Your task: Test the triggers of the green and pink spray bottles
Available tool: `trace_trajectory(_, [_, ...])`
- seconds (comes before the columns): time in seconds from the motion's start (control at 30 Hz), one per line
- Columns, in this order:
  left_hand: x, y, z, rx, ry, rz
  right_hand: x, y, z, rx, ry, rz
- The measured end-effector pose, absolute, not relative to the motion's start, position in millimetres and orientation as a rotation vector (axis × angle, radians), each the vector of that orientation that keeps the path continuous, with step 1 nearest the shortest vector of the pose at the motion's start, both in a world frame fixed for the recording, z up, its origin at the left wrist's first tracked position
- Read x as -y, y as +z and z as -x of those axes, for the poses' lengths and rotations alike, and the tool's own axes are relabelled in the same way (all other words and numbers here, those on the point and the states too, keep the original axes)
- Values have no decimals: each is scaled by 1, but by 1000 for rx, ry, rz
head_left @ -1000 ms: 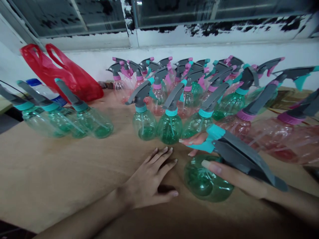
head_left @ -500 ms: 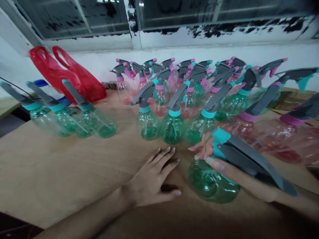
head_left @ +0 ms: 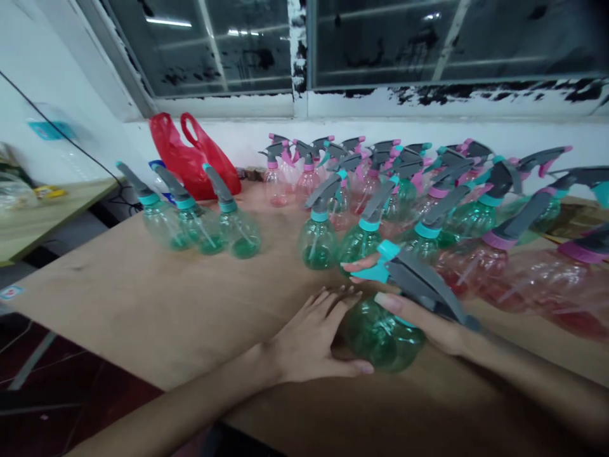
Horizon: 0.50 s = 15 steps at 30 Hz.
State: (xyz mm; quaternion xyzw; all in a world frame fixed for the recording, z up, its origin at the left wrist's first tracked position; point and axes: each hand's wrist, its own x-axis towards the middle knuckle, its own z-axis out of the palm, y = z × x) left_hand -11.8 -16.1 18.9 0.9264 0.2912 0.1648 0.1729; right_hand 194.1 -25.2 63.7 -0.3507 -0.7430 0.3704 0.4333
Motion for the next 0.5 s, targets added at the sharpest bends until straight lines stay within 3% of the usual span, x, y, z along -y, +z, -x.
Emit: trace_trajectory(0.5, [47,39,79,-1269,976,-2327,-18,66,-89,1751,985,639])
